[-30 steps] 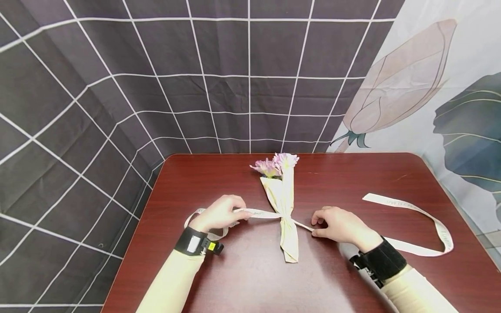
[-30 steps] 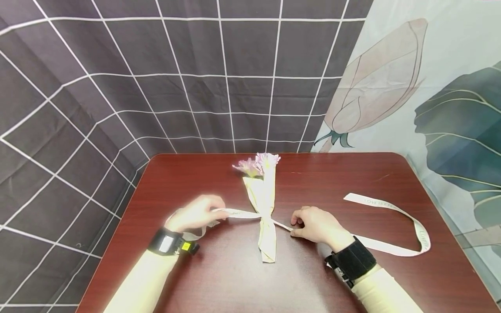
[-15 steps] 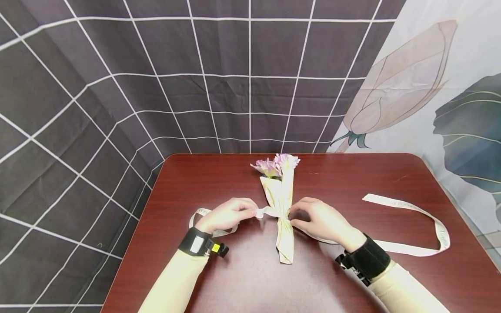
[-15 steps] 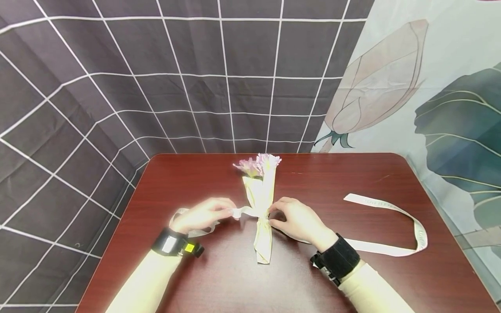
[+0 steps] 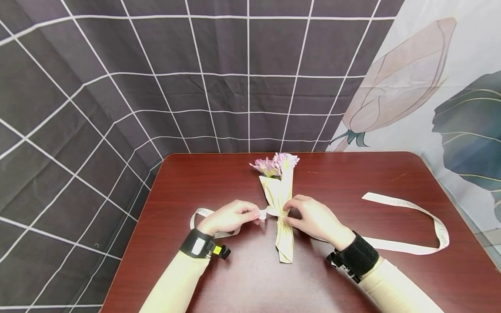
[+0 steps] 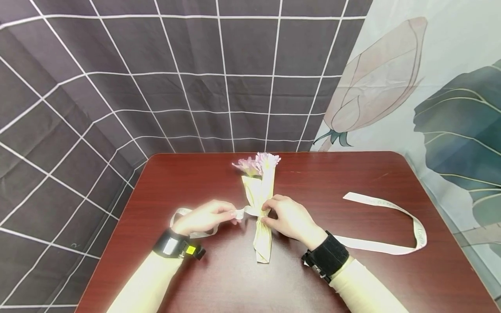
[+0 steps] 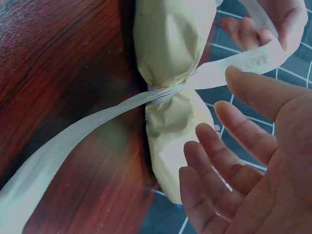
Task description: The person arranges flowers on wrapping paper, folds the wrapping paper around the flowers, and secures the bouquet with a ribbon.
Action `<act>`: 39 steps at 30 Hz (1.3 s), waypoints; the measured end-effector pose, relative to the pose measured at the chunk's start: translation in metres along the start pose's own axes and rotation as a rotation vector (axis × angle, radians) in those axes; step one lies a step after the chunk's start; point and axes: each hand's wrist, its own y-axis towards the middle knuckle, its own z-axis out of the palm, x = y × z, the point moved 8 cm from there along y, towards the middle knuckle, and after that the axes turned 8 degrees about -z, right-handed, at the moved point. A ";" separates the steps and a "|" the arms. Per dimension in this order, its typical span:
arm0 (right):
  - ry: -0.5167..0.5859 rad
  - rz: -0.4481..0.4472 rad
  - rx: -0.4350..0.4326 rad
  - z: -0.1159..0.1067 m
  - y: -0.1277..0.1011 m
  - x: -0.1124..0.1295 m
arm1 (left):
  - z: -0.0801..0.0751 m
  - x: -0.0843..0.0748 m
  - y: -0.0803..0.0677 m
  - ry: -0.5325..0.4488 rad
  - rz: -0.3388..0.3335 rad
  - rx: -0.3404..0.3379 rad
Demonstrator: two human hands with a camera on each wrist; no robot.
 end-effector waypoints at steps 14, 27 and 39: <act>0.018 0.038 0.084 0.013 -0.024 -0.017 | -0.011 -0.015 -0.009 -0.313 0.094 0.027; -0.052 0.061 0.150 0.017 -0.037 -0.029 | -0.027 -0.038 -0.023 -0.415 0.142 -0.022; -0.092 0.088 0.148 0.016 -0.049 -0.037 | -0.048 -0.059 -0.034 -0.453 0.385 -0.085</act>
